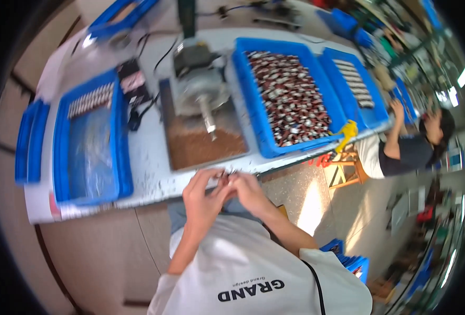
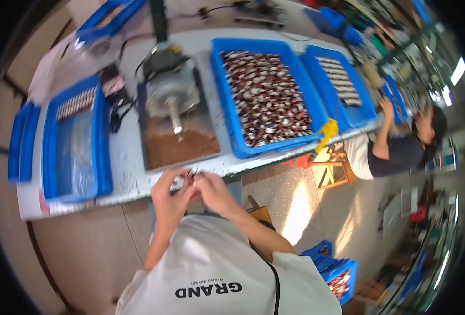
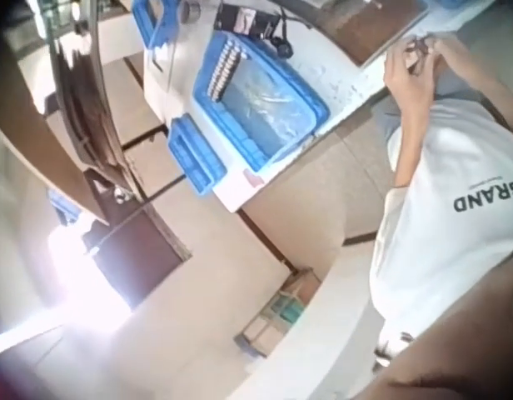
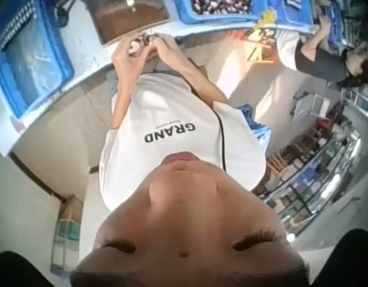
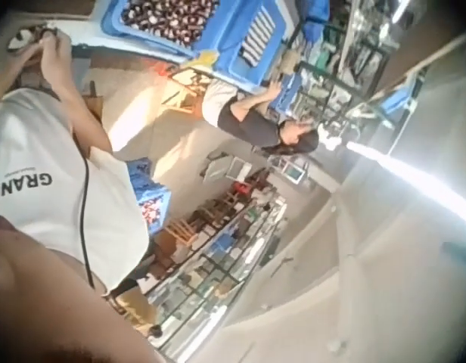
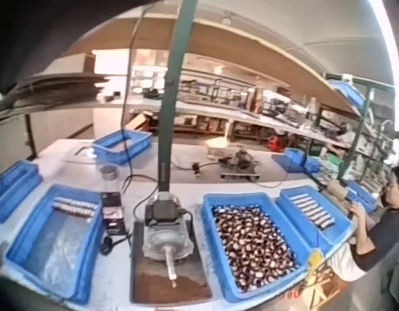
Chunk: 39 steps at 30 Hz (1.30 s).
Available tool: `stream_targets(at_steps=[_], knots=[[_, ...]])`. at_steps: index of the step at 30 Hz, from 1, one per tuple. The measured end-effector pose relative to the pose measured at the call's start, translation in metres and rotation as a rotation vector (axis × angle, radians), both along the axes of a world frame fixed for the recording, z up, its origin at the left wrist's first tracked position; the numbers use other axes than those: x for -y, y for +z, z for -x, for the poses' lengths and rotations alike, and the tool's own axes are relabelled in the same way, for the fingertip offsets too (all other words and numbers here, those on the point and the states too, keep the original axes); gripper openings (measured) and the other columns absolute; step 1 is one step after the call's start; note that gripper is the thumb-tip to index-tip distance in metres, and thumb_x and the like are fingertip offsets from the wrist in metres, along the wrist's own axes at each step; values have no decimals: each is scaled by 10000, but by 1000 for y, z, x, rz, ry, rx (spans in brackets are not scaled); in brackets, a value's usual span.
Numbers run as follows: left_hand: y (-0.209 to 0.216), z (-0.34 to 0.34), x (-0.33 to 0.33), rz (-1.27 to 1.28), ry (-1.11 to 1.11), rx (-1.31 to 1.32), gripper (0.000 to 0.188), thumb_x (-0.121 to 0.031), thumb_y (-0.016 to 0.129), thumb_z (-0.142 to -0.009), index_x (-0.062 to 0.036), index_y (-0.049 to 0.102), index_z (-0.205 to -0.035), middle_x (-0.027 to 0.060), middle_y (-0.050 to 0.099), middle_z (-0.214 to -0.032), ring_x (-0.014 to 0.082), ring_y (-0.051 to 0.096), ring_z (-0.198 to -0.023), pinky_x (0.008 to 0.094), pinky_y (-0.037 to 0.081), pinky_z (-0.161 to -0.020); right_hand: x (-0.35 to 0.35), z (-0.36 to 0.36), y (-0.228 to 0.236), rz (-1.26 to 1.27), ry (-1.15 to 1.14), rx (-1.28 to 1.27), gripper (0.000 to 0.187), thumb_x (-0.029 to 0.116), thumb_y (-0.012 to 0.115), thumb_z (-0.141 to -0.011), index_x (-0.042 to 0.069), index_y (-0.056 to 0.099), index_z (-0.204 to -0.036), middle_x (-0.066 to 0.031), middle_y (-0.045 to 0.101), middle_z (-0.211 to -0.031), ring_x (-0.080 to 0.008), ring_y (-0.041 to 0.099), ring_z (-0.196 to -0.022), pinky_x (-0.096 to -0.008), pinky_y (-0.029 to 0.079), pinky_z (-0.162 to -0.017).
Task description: Assembling and inspecting copper-wound motor stators by applying tape to leads and organizing them at a workbench.
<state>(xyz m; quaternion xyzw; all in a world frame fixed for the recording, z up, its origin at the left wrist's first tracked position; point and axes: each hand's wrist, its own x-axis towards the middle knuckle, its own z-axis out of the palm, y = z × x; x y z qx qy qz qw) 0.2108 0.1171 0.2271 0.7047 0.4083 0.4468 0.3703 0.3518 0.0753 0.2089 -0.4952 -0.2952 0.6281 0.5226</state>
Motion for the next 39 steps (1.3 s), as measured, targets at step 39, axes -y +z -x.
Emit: stream_targets(at_steps=[39], knots=[[-4, -11, -39, 140, 90, 89, 402, 139, 715, -756, 14, 708, -1138, 64, 675, -912, 100, 570, -709, 222, 528, -598, -56, 27, 7, -66, -196, 75, 255, 169, 458, -1019, 3, 636, -941, -70, 653, -832, -113, 570, -709, -225, 485, -628]])
